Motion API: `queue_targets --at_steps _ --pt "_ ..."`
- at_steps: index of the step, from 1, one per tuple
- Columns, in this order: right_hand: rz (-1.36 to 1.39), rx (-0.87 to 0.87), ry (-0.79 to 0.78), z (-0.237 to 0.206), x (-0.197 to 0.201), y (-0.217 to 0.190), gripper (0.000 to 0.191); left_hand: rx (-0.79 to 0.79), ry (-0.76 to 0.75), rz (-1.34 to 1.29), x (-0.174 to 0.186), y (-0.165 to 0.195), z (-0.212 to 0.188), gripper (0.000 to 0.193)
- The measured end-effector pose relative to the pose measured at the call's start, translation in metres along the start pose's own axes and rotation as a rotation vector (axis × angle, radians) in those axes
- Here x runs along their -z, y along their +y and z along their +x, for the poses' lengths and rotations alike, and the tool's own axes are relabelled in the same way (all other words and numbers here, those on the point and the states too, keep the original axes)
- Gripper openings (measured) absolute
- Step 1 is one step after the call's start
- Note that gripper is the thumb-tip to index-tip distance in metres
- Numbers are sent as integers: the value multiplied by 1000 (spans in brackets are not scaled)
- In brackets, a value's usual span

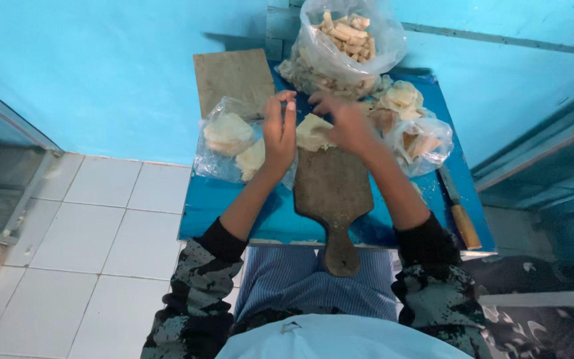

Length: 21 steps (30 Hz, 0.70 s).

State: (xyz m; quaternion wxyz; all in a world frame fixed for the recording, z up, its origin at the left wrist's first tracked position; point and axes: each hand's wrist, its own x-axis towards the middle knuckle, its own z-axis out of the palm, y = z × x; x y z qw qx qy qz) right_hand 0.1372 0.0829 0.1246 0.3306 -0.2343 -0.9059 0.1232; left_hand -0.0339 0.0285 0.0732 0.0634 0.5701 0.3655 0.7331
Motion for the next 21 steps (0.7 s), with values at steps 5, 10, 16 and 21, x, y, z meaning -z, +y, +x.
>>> queue_targets --at_steps 5,10,16,21 --pt "-137 -66 -105 -11 -24 14 58 25 -19 -17 1 7 3 21" --pt "136 -188 -16 -18 -29 41 45 166 -83 0 0 1 -3 24" --pt "340 -233 334 -24 -40 71 46 155 -369 104 -13 -34 -22 33" --pt "428 -373 622 -31 -28 55 47 449 -372 -80 -30 -61 -35 36"
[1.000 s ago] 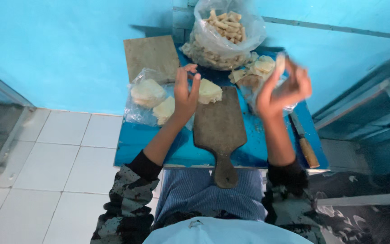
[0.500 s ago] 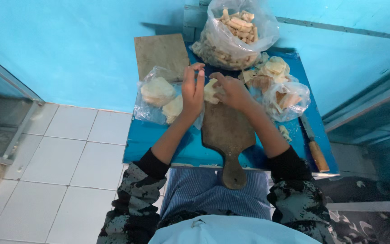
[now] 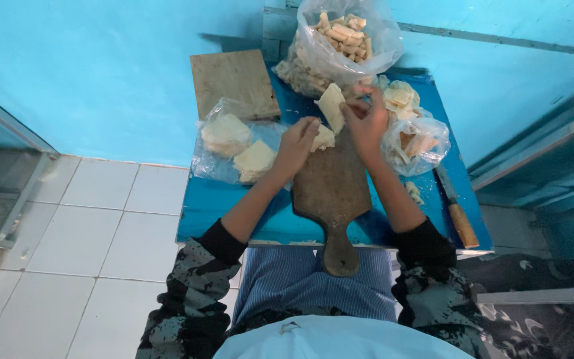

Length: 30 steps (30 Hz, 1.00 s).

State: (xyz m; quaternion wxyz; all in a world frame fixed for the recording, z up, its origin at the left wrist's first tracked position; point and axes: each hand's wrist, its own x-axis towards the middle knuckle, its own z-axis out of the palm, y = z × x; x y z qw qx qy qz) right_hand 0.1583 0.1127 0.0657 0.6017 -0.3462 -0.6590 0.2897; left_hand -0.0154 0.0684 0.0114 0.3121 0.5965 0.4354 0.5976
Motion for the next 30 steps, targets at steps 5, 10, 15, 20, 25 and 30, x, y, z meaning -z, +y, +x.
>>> queue_targets --at_steps 5,10,15,20,25,30 --pt "-279 304 -253 -40 5 -43 53 177 -215 -568 -5 -18 6 36" --pt "-164 276 -273 -53 13 -55 53 88 -282 -602 -9 -23 -2 30" --pt "-216 247 -178 -62 14 -38 49 -76 -223 -170 -8 -17 -12 26" --pt "114 42 -172 -59 19 -26 52 -140 -187 -120 -1 -5 -13 25" --pt "-17 121 -231 -59 20 -24 57 -8 -191 -21 -3 -2 -14 22" --pt "-76 169 -209 -61 16 -28 55 -54 -256 -141 -4 -9 -14 19"
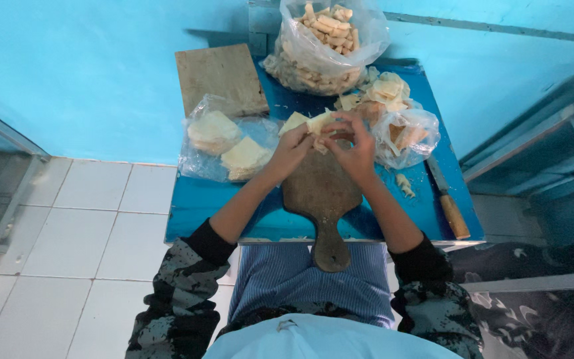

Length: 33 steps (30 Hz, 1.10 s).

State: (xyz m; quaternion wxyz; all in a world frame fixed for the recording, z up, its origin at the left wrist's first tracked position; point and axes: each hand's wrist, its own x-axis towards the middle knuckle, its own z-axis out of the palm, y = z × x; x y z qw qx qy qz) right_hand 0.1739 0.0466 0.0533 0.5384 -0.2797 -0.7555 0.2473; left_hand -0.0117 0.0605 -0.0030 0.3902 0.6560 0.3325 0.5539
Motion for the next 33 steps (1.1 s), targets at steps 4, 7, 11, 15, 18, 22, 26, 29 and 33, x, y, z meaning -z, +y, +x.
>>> queue_targets --at_steps 4,7,11,15,18,22,26,29,33 --pt "-147 79 57 -2 -3 -6 50 16 5 208 -1 0 0 18" --pt "-205 120 89 -2 -6 -11 51 -42 27 232 -1 8 -2 17" --pt "-192 148 71 -2 -5 -16 55 -107 17 206 -2 21 -2 20" --pt "-70 73 45 -2 -4 -13 53 -99 26 303 -1 30 -5 17" --pt "44 -63 48 -3 -3 -7 51 -84 48 342 0 31 -6 18" --pt "170 -115 19 -3 -1 -1 58 -83 65 332 -1 26 -5 19" --pt "193 -110 -1 -1 1 1 60 6 33 190 1 23 -4 19" --pt "179 -134 -9 1 2 -1 58 -36 46 126 1 24 -4 23" --pt "37 -43 -37 -1 3 -8 53 -13 42 272 0 21 -4 25"
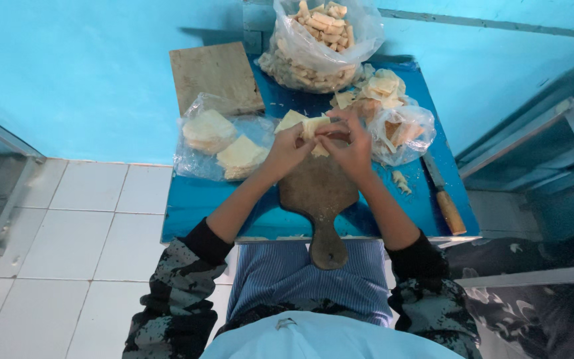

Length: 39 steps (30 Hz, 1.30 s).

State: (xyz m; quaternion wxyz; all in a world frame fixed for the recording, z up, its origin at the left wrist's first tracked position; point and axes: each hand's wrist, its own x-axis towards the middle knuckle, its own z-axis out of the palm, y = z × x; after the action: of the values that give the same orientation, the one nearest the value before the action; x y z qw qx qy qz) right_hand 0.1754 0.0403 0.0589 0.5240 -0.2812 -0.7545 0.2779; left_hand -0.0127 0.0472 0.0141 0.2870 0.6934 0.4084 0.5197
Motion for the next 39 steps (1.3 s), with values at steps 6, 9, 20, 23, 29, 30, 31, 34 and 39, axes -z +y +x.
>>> queue_targets --at_steps 6,9,20,23,29,30,31,34,39 --pt "-382 305 38 -2 -4 -4 46 -70 12 -20 -2 -11 3 23" --pt "-485 441 65 -2 -5 1 40 -101 5 -12 -1 -11 1 23" --pt "529 -356 263 7 25 47 43 232 35 -270 8 -35 8 16" --pt "646 -463 266 10 33 51 43 509 98 -579 10 -42 14 19" --pt "596 -577 172 11 41 43 51 617 157 -886 21 -33 14 29" --pt "537 -540 167 11 40 41 53 578 181 -882 24 -32 14 28" --pt "454 -391 173 11 37 39 53 541 208 -879 27 -30 13 27" --pt "33 47 91 11 28 31 47 522 240 -854 34 -27 13 33" --pt "-232 -159 -587 3 26 0 47 514 286 -932 40 -19 13 31"
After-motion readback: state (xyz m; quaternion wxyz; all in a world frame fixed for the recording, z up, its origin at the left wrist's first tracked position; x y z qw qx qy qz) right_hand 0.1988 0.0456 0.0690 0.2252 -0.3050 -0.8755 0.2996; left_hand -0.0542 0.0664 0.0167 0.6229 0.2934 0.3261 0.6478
